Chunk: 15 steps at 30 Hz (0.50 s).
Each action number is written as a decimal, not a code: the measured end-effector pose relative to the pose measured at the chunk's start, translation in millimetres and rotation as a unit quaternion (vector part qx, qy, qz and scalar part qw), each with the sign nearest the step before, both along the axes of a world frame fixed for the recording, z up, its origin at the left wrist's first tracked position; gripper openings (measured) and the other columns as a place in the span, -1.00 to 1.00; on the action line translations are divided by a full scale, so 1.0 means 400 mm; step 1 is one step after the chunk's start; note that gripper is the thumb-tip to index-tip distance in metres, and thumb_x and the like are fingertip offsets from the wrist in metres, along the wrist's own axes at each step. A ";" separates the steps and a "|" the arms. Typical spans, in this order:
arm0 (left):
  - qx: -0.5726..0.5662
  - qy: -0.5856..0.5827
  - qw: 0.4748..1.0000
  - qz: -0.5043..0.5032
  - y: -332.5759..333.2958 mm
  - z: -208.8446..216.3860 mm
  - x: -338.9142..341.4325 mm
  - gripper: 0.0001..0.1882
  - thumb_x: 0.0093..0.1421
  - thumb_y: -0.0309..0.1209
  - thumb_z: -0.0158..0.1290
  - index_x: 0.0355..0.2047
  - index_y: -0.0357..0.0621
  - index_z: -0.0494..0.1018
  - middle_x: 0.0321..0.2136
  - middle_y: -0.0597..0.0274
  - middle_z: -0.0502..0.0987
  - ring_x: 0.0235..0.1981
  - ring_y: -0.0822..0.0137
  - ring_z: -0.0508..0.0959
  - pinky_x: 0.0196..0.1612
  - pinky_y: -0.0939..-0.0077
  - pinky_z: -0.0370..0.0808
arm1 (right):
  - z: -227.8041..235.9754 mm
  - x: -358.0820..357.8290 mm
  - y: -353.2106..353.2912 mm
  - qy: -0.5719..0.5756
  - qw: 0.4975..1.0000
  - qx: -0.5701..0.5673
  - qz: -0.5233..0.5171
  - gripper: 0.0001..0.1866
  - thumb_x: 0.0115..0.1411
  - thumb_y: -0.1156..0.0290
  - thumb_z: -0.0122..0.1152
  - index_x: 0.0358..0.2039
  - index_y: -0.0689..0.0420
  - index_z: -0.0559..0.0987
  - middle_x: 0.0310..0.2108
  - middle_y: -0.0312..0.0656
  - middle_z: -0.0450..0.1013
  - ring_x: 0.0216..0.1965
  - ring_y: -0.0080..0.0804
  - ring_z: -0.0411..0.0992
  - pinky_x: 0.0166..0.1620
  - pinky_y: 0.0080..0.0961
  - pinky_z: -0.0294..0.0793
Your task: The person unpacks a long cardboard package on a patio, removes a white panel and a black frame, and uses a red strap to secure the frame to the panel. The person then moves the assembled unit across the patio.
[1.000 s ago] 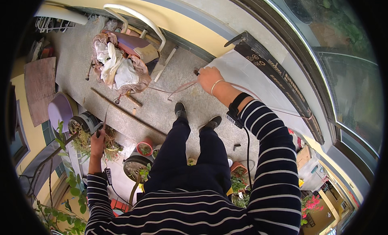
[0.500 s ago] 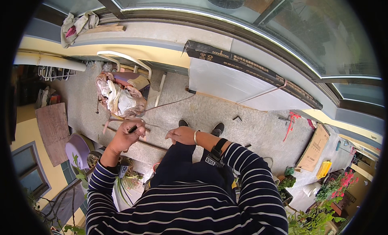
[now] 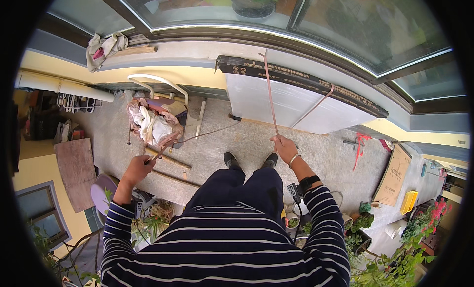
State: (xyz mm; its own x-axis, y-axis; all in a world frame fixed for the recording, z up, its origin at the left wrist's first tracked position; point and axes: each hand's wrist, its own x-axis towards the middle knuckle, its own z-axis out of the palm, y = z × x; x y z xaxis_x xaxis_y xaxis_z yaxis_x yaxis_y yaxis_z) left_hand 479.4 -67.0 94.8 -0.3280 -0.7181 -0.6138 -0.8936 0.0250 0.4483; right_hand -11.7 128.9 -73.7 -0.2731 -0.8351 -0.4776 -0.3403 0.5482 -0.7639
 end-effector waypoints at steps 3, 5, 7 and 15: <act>0.140 0.001 0.990 0.009 0.051 0.031 0.057 -0.69 0.26 -0.26 0.12 -0.46 -0.28 0.52 -0.65 0.30 0.47 -0.58 0.51 0.41 -0.51 0.46 0.35 | 0.002 -0.032 0.052 0.038 0.998 0.041 -0.007 -0.63 0.40 0.15 -0.11 -0.14 0.11 0.60 -0.59 -0.26 0.48 -0.49 -0.43 0.45 -0.30 -0.43 0.42; 0.271 0.045 0.960 -0.047 0.109 0.061 0.060 -0.70 0.27 -0.25 0.12 -0.42 -0.28 0.52 -0.66 0.32 0.45 -0.58 0.52 0.40 -0.52 0.46 0.35 | 0.005 -0.043 0.065 0.050 0.998 0.042 -0.001 -0.63 0.37 0.12 -0.06 -0.18 0.13 0.59 -0.59 -0.23 0.49 -0.48 -0.37 0.47 -0.30 -0.39 0.43; 0.358 0.080 0.912 -0.184 0.156 0.082 0.041 -0.72 0.28 -0.26 0.12 -0.43 -0.25 0.52 -0.65 0.36 0.44 -0.59 0.53 0.37 -0.51 0.49 0.35 | 0.012 -0.049 0.059 0.077 0.996 0.043 0.025 -0.62 0.36 0.10 -0.05 -0.21 0.15 0.58 -0.59 -0.20 0.49 -0.47 -0.33 0.49 -0.30 -0.37 0.44; 0.214 0.256 0.932 0.139 0.180 0.222 0.081 -0.66 0.30 -0.34 0.11 -0.60 -0.17 0.37 -0.68 0.46 0.33 -0.60 0.58 0.33 -0.51 0.62 0.27 | 0.057 -0.017 -0.071 0.097 0.991 -0.022 0.091 -0.61 0.33 0.09 0.04 -0.22 0.20 0.57 -0.48 -0.09 0.52 -0.41 -0.23 0.50 -0.27 -0.34 0.45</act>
